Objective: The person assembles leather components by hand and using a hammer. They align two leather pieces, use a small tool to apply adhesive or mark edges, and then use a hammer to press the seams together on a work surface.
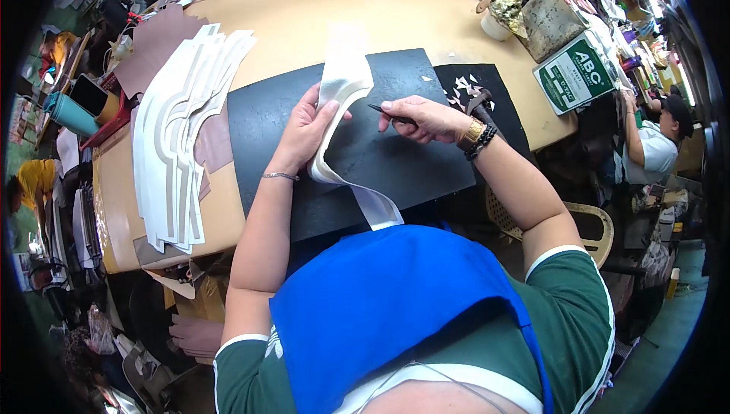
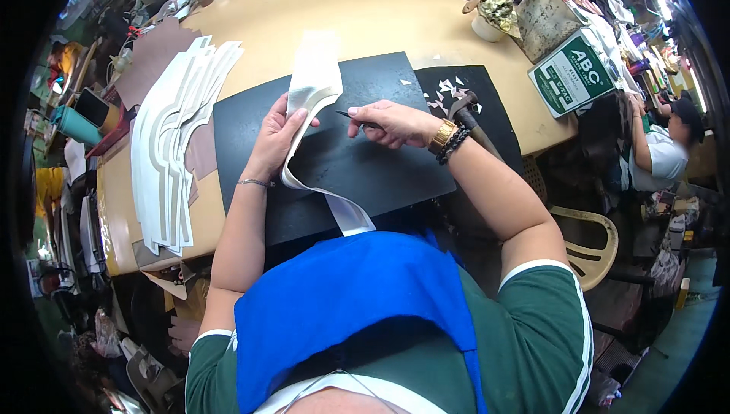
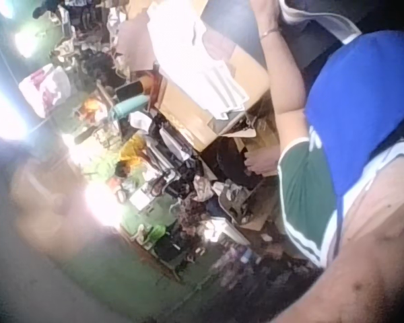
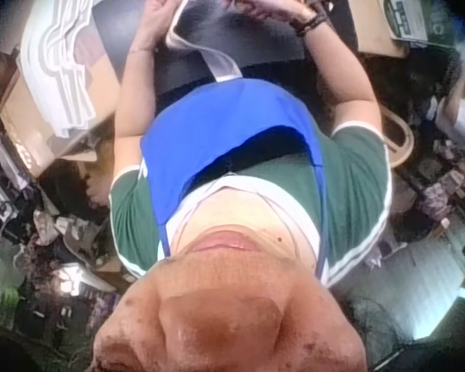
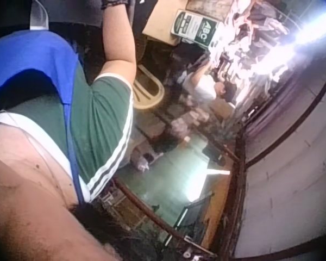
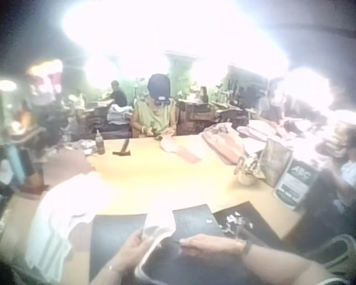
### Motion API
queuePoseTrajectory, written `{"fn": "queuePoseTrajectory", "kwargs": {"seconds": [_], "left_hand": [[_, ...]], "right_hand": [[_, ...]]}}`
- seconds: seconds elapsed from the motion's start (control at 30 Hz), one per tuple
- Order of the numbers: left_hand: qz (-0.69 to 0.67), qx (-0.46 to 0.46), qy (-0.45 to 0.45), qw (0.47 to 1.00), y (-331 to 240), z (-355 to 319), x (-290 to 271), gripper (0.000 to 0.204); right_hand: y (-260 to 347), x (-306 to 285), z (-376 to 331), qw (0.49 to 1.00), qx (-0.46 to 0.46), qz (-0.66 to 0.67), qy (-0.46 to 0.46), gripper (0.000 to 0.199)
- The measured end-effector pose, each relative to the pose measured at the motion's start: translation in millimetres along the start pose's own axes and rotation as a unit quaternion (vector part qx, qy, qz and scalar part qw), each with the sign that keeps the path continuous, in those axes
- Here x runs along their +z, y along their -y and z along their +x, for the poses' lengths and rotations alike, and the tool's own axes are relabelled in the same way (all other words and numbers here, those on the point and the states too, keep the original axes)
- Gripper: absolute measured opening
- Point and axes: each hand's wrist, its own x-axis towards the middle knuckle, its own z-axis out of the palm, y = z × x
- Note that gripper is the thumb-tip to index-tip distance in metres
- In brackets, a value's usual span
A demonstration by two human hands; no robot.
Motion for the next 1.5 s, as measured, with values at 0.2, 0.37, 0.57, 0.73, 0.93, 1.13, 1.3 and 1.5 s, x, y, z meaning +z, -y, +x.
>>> {"fn": "queuePoseTrajectory", "kwargs": {"seconds": [0.2, 0.37, 0.57, 0.73, 0.93, 1.13, 1.3, 1.5], "left_hand": [[0.011, 0.0, 0.011, 1.0, 8, 1, -3, 0.041], [-0.002, -0.001, 0.005, 1.0, 8, 1, 1, 0.037], [0.003, 0.004, 0.002, 1.0, 7, -1, 5, 0.039], [0.01, 0.01, 0.004, 1.0, 8, 0, 1, 0.041], [0.021, 0.003, 0.023, 1.0, 10, 0, 1, 0.042], [0.016, 0.016, 0.016, 1.0, 9, 0, 4, 0.043], [0.006, 0.008, 0.004, 1.0, 9, -1, 5, 0.041], [0.018, 0.025, 0.012, 0.999, 12, 1, 6, 0.042]], "right_hand": [[2, 2, 8, 1.0, -0.019, 0.012, -0.003, 0.044], [0, -1, 12, 1.0, -0.018, 0.01, -0.002, 0.043], [-7, -7, 13, 0.999, -0.046, -0.009, 0.014, 0.041], [-4, -4, 5, 1.0, -0.009, 0.011, -0.002, 0.042], [3, 5, 11, 1.0, -0.024, 0.002, -0.004, 0.044], [-8, -5, 17, 0.999, -0.041, -0.009, 0.017, 0.044], [-2, 1, 7, 1.0, -0.022, -0.014, -0.002, 0.042], [1, 3, 15, 0.999, -0.025, -0.03, 0.004, 0.043]]}}
